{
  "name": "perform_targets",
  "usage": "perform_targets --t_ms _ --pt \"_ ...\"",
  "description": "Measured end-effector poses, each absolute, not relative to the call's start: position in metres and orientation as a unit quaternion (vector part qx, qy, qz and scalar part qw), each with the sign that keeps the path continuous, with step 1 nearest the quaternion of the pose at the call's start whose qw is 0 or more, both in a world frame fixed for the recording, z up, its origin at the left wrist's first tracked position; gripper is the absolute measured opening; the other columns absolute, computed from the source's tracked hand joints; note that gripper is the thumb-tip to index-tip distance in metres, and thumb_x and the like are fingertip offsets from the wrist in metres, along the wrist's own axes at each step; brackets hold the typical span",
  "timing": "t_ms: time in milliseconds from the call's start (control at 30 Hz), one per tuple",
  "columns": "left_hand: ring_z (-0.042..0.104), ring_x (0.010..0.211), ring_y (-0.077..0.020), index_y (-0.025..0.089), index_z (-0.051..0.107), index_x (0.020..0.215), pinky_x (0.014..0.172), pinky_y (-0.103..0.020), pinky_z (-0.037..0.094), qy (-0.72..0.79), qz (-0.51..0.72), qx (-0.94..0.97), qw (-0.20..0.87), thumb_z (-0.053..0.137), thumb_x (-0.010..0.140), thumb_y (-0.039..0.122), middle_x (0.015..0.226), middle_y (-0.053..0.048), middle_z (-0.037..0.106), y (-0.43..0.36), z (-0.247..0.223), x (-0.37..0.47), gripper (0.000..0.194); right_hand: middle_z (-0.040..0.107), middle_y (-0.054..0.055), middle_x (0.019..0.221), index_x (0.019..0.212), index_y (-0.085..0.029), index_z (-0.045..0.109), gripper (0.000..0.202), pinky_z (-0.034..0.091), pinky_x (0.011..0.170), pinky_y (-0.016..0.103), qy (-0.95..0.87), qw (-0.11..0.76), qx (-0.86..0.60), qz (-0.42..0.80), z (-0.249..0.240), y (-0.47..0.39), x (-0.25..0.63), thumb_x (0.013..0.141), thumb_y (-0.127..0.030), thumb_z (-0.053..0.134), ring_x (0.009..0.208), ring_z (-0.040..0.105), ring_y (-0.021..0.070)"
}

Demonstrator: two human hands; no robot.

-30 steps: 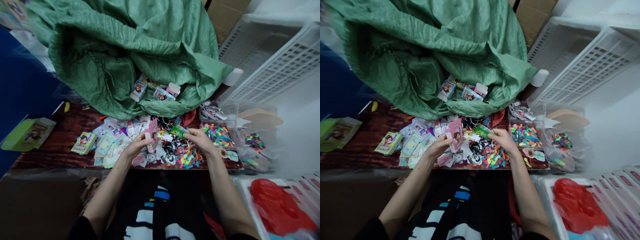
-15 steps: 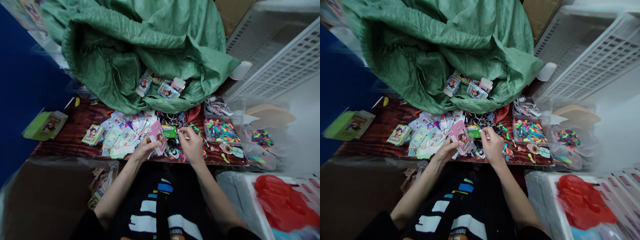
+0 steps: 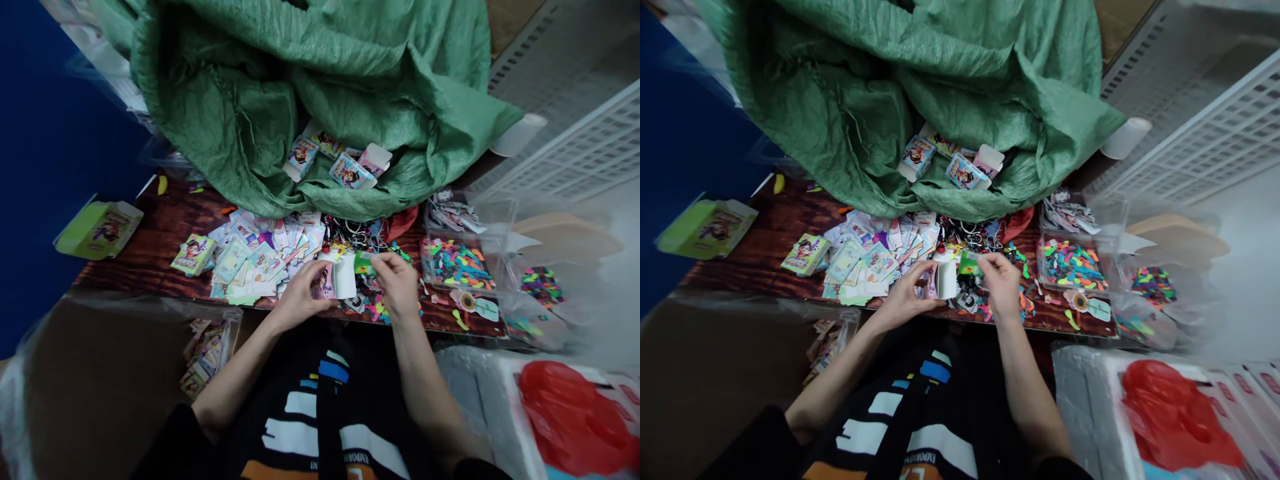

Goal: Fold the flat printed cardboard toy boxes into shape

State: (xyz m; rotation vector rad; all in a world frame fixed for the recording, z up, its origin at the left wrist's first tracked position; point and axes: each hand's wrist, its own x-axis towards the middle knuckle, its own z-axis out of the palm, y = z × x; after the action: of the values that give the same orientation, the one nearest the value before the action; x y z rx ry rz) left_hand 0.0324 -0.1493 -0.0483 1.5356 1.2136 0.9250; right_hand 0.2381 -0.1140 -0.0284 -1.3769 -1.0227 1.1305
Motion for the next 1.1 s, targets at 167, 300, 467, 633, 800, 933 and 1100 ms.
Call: perform_targets --t_ms 167,300,467,633,800,933,1100 --pt "0.058 0.119 -0.0309 0.023 0.057 0.127 0.102 -0.045 0.047 0.542 0.319 0.687 0.365 0.085 0.065 0.025 0.126 -0.011 0.063 -0.151 -0.058 0.034 0.068 0.045 -0.009 0.056 0.074 -0.023 0.058 0.035 0.014 0.033 0.019 -0.375 0.522 -0.515 0.567 0.001 -0.12 0.242 0.063 -0.043 0.084 0.038 0.022 0.0031" --pt "0.056 0.125 -0.0316 0.024 0.052 0.135 0.105 -0.046 0.045 0.551 0.302 0.694 0.35 0.083 0.068 0.025 0.135 -0.012 0.06 -0.155 -0.065 0.038 0.074 0.041 -0.011 0.052 0.072 -0.022 0.054 0.04 0.014 0.032 0.017 -0.373 0.482 -0.467 0.641 0.009 -0.123 0.23 0.064 -0.048 0.083 0.036 0.021 0.0021" --pt "0.058 0.123 -0.0317 0.026 0.053 0.135 0.103 -0.045 0.047 0.537 0.299 0.69 0.382 0.083 0.07 0.028 0.132 -0.011 0.062 -0.159 -0.069 0.04 0.071 0.04 -0.011 0.057 0.071 -0.024 0.044 0.041 0.019 0.034 0.018 -0.336 0.491 -0.419 0.686 0.015 -0.116 0.216 0.073 -0.048 0.076 0.036 0.018 0.0024" --pt "0.063 0.112 -0.0306 0.025 0.056 0.129 0.094 -0.042 0.05 0.557 0.326 0.669 0.368 0.084 0.069 0.033 0.122 -0.01 0.067 -0.159 -0.071 0.04 0.067 0.039 -0.009 0.057 0.074 -0.024 0.046 0.035 0.029 0.038 0.019 -0.333 0.529 -0.414 0.661 0.012 -0.112 0.19 0.076 -0.047 0.073 0.04 0.032 0.0054" --pt "0.061 0.114 -0.0329 0.023 0.056 0.125 0.096 -0.045 0.048 0.588 0.329 0.668 0.317 0.084 0.069 0.032 0.122 -0.011 0.066 -0.162 -0.073 0.037 0.064 0.048 -0.007 0.065 0.08 -0.024 0.05 0.031 0.042 0.044 0.021 -0.38 0.538 -0.493 0.568 -0.012 -0.122 0.179 0.076 -0.046 0.072 0.047 0.048 0.0076" --pt "0.058 0.118 -0.0327 0.024 0.054 0.128 0.098 -0.044 0.048 0.605 0.321 0.673 0.279 0.079 0.073 0.028 0.125 -0.011 0.064 -0.163 -0.075 0.034 0.06 0.056 -0.001 0.083 0.078 -0.024 0.05 0.022 0.053 0.058 0.028 -0.501 0.475 -0.531 0.492 -0.021 -0.133 0.186 0.085 -0.04 0.064 0.062 0.058 0.013" --pt "0.056 0.121 -0.0312 0.024 0.049 0.132 0.101 -0.042 0.048 0.611 0.329 0.684 0.226 0.078 0.075 0.025 0.13 -0.011 0.062 -0.162 -0.075 0.035 0.064 0.057 0.003 0.081 0.074 -0.024 0.049 0.018 0.046 0.07 0.032 -0.687 0.369 -0.584 0.228 -0.015 -0.146 0.195 0.091 -0.025 0.05 0.076 0.057 0.0189"
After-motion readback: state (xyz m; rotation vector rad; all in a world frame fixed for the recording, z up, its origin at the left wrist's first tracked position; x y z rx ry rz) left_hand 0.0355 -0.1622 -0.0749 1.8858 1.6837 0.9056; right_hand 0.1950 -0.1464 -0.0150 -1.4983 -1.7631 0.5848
